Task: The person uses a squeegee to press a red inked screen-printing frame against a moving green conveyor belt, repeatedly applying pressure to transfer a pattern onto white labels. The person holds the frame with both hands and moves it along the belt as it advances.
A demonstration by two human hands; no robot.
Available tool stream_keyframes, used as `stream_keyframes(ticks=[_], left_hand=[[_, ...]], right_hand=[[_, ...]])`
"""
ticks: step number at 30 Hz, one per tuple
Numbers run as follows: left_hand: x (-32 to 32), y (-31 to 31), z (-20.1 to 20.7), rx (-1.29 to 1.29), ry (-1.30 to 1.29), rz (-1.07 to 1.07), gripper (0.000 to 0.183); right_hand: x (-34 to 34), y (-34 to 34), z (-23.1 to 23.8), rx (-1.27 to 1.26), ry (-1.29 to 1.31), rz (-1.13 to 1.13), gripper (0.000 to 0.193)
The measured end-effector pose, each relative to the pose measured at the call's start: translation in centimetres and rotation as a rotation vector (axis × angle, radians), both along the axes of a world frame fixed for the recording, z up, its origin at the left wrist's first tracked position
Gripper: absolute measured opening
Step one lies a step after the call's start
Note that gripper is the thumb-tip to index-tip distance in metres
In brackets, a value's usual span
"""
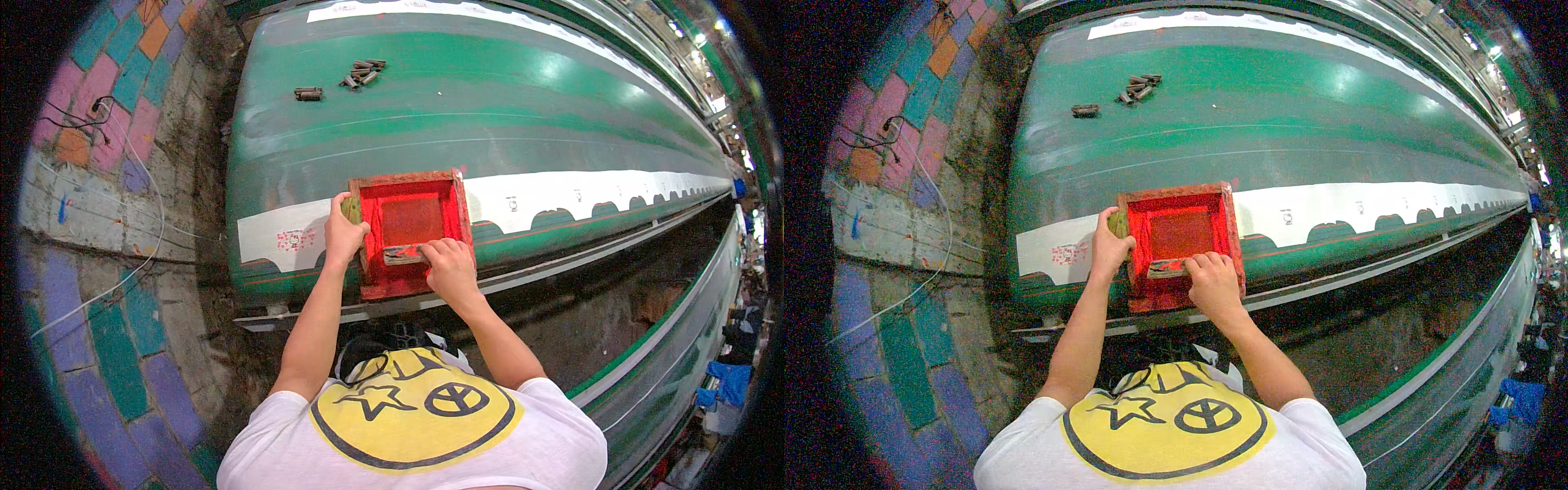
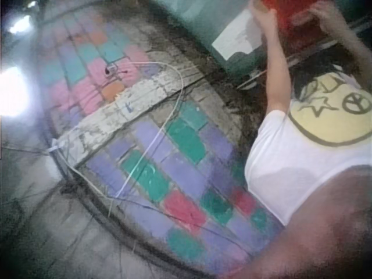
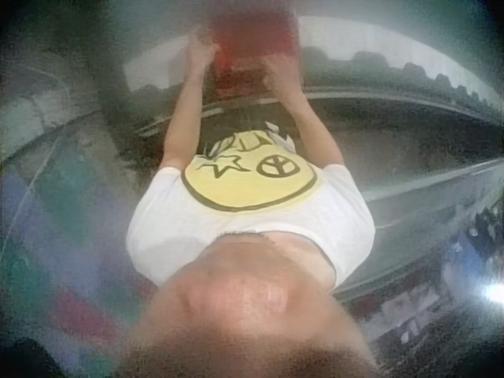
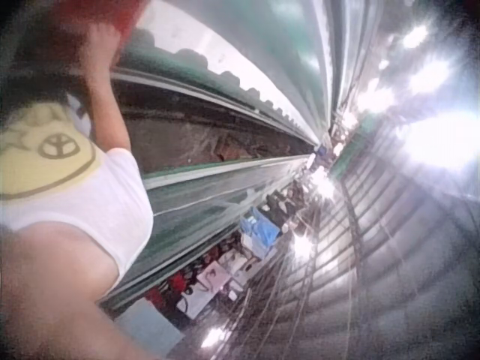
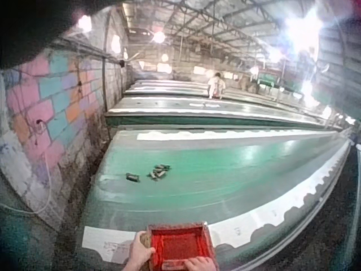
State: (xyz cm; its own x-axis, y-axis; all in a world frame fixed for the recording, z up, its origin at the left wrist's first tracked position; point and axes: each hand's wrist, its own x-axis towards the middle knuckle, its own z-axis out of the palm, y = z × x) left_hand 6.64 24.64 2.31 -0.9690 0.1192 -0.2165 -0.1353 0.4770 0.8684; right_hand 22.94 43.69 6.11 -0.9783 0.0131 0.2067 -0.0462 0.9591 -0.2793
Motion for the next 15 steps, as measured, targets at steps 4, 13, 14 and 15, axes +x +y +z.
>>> stream_keyframes(ticks=[4, 13, 14, 15], left_hand=[[-0.2, 0.9, -1.2, -0.024, 0.02, 0.001, 0.078], [-0.6, 1.3, -1.5, 0.013, -0.137, 0.029, 0.077], [-0.8, 1.3, -1.7, 0.015, -0.126, 0.029, 0.077], [-0.7, 1.2, -2.0, 0.016, -0.118, 0.029, 0.077]], right_hand=[[0.2, 1.3, -0.5, -0.031, 0.014, 0.045, 0.037], [0.2, 1.6, -0.6, -0.093, 0.032, 0.066, 0.036], [0.2, 1.6, -0.8, -0.091, 0.045, 0.064, 0.035], [0.3, 1.5, -0.8, -0.089, 0.055, 0.063, 0.033]])
